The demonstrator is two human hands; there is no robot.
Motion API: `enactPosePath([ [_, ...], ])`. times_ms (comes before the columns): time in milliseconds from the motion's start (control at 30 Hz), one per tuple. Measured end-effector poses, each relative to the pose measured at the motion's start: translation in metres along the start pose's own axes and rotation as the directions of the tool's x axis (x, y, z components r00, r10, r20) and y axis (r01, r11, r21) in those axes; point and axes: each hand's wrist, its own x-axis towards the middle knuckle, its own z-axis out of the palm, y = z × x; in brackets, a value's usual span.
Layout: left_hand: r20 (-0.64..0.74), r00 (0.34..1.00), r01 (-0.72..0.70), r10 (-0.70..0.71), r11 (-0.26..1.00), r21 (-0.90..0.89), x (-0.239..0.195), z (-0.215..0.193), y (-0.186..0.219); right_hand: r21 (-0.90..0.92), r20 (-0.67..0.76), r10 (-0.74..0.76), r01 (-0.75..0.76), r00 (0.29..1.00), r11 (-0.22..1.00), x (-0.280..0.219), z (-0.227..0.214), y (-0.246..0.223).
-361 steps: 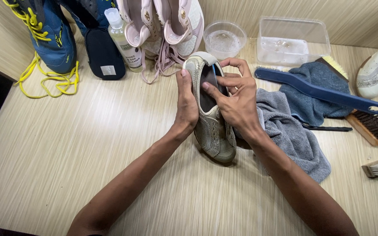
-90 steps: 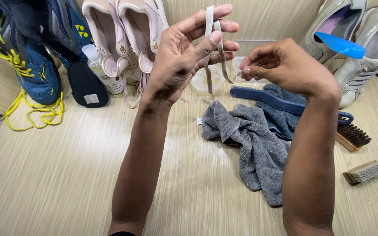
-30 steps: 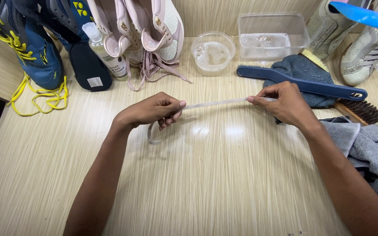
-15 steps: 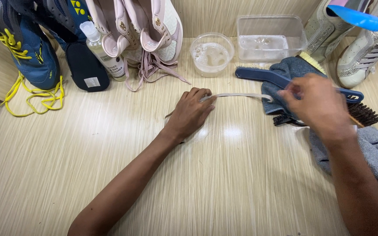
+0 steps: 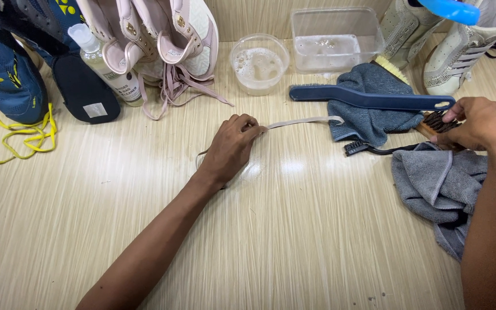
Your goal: The person cleans the interior of a beige sneaker using a blue brush and a gray cloth. They then remove a white shoelace, dip it in a soapy solution, and scrub it with a small brush and a sponge before wiping it with a cloth.
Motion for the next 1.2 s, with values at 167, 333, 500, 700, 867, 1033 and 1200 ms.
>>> enactPosePath([
  [167,-0.022,1.0,0.003,-0.004,1.0,-0.029,0.001,0.002,-0.002,0.177,-0.04,-0.121,0.126,0.992,0.976,-0.022,-0.022,-0.022],
  [333,-0.018,1.0,0.007,-0.008,0.999,-0.053,0.003,0.001,-0.001,0.227,-0.155,-0.084,0.118,0.984,0.967,-0.039,-0.048,-0.041],
  [500,-0.056,0.998,-0.028,0.02,0.99,-0.14,-0.003,0.006,-0.006,0.575,-0.321,-0.366,0.487,0.874,0.658,-0.023,-0.043,-0.105],
  [700,0.054,0.996,-0.06,0.078,0.959,-0.277,-0.008,-0.021,-0.005,0.236,-0.206,-0.252,0.298,0.946,0.925,0.03,-0.041,-0.12],
  [867,0.222,0.974,0.029,0.039,0.956,-0.293,-0.008,-0.043,0.001,0.329,0.022,-0.108,0.095,0.994,0.94,0.018,-0.059,-0.137],
  [1033,0.346,0.936,0.163,-0.063,0.949,-0.269,-0.017,-0.069,0.016,0.422,0.065,-0.082,0.047,0.994,0.905,0.024,-0.055,-0.135],
  [1200,0.204,0.979,0.022,-0.031,0.999,0.046,-0.037,-0.052,0.005,0.307,-0.173,-0.158,0.206,0.972,0.929,0.05,-0.044,-0.116],
])
